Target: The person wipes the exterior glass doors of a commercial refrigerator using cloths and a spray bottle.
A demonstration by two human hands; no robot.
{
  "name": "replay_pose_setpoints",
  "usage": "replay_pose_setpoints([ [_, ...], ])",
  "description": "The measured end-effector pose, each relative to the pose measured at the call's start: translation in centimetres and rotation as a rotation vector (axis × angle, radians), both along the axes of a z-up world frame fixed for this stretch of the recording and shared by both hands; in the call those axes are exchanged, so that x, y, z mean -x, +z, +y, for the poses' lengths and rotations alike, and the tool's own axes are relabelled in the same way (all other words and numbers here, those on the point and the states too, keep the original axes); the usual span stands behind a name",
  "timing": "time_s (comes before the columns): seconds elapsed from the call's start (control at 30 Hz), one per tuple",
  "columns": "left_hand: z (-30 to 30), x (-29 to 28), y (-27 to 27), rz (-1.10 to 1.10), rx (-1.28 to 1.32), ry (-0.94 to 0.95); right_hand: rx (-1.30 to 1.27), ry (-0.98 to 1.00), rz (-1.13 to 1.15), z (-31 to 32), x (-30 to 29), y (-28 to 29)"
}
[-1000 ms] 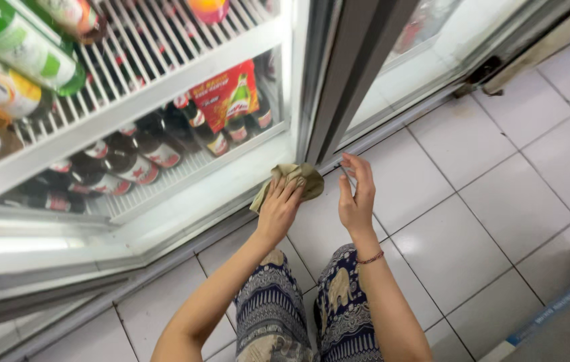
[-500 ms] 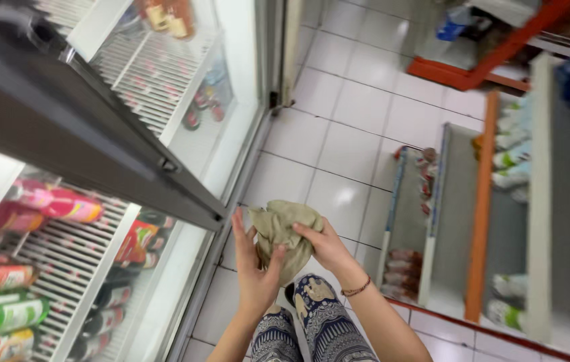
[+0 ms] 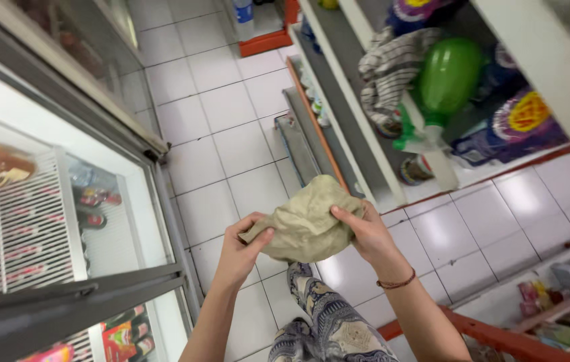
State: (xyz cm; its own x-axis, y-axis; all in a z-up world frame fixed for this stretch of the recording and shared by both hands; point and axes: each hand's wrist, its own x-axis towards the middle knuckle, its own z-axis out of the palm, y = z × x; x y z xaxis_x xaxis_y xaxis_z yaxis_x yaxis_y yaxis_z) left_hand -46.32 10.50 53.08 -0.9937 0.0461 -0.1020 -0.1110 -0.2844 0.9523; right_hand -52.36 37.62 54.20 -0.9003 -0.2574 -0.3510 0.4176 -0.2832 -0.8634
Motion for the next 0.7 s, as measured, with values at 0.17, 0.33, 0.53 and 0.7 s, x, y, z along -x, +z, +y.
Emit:
replay_pose_setpoints([
  [0.17, 3.8, 6.3, 5.3, 0.03, -0.006, -0.211, -0.21, -0.077, 0.161, 5.1, -0.4, 5.1],
  [0.33, 7.7, 11.5, 9.1, 0.015, -0.174, -0.34, -0.218, -0.19, 0.145, 5.8, 0.5, 8.6],
  [0.53, 10.3, 14.7, 12.9, 0.056, -0.408, -0.465, -0.821, -0.234, 0.911, 4.8, 0.4, 12.5],
  [0.7, 10.3, 18.5, 15.0, 0.326, -0.047, -0.614, -0.357, -0.145, 0.323, 3.2, 3.2, 11.2],
])
